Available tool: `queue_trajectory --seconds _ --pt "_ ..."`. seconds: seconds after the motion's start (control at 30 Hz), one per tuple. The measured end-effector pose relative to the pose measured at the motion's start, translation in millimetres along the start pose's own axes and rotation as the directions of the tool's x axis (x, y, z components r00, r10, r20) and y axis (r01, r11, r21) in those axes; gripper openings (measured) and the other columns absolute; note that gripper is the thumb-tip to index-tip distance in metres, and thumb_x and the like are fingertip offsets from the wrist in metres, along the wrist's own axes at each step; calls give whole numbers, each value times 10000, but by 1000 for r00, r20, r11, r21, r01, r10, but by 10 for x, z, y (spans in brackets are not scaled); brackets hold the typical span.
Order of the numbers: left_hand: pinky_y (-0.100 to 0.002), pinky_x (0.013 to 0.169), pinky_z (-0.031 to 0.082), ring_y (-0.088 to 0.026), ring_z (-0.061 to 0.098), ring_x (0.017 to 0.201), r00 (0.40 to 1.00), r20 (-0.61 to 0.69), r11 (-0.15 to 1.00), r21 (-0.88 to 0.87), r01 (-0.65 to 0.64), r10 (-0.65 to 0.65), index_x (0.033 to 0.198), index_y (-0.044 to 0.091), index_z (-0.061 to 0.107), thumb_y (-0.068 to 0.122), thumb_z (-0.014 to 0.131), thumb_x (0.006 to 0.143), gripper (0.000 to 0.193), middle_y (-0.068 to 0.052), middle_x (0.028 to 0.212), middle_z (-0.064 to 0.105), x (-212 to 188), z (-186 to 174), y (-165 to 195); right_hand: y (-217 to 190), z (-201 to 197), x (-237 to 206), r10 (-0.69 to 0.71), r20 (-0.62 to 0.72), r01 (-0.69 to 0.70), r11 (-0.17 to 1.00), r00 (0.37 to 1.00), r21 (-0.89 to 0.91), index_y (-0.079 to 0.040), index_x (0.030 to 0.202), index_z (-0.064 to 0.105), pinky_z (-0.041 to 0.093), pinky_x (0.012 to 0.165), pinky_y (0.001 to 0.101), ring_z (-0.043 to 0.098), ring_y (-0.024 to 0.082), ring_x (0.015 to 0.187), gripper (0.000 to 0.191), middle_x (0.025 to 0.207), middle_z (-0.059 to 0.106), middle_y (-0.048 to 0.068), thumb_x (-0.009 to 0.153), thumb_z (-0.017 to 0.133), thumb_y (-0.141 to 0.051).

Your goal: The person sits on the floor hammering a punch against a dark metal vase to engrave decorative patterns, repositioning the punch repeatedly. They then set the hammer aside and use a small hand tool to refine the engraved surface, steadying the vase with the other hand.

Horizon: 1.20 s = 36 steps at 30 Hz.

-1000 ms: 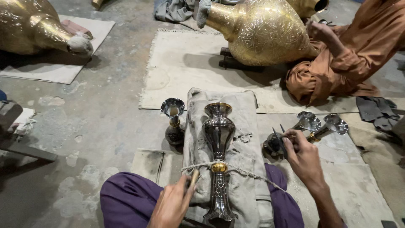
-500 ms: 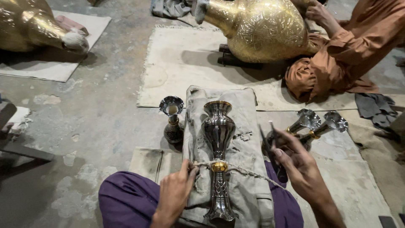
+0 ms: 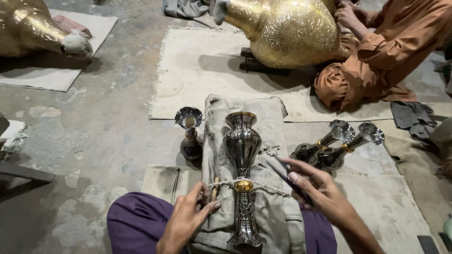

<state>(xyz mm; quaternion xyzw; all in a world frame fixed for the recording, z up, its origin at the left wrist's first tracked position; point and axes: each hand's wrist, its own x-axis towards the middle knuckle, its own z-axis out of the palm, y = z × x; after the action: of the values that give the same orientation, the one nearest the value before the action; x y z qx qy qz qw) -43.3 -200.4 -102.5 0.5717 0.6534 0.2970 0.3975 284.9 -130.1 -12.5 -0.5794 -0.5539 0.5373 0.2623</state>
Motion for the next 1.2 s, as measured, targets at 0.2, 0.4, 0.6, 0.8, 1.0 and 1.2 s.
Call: queue_trajectory --seconds 0.2,0.4,0.6,0.8,1.0,1.2 --pt "-255 483 610 -131 731 570 982 -139 992 38 -123 127 1030 119 698 390 708 908 297 -53 760 774 247 -202 -88 -317 -51 -57 -516 59 476 733 854 -486 -148 1358 640 650 607 283 772 139 760 608 917 801 75 778 821 -164" --pt "-496 999 520 -297 603 1221 756 -284 807 160 -569 589 1257 125 675 339 758 893 430 -125 1346 649 595 -202 230 -510 89 -41 -624 51 486 552 780 -677 -139 1227 732 632 618 301 768 132 739 448 949 808 65 790 826 -171" --pt "-551 1181 373 -359 436 1465 717 -92 723 95 -684 691 1429 191 575 394 792 833 666 -135 1599 441 926 -184 648 -659 237 32 -710 95 581 484 698 -655 -98 1212 735 623 676 287 765 149 792 401 976 787 101 818 808 -128" --pt "-500 1214 374 -373 409 1496 692 -10 690 76 -720 722 1467 217 564 360 794 872 653 -149 1631 405 891 -251 772 -703 302 36 -706 113 560 442 699 -701 -123 1232 728 605 613 284 732 145 708 440 930 770 96 801 814 -115" --pt "-512 1228 325 -379 350 1520 710 52 699 143 -701 702 1453 278 583 366 756 891 594 -133 1666 336 863 -255 832 -677 320 64 -651 111 510 466 751 -723 -113 1244 723 598 558 274 715 140 660 451 886 766 85 802 811 -108" --pt "-519 1235 305 -386 324 1520 709 90 685 200 -701 700 1456 309 567 372 744 901 586 -129 1674 296 858 -263 856 -698 334 45 -659 82 487 459 748 -743 -91 1230 731 574 577 322 709 167 649 426 835 753 103 811 810 -105"
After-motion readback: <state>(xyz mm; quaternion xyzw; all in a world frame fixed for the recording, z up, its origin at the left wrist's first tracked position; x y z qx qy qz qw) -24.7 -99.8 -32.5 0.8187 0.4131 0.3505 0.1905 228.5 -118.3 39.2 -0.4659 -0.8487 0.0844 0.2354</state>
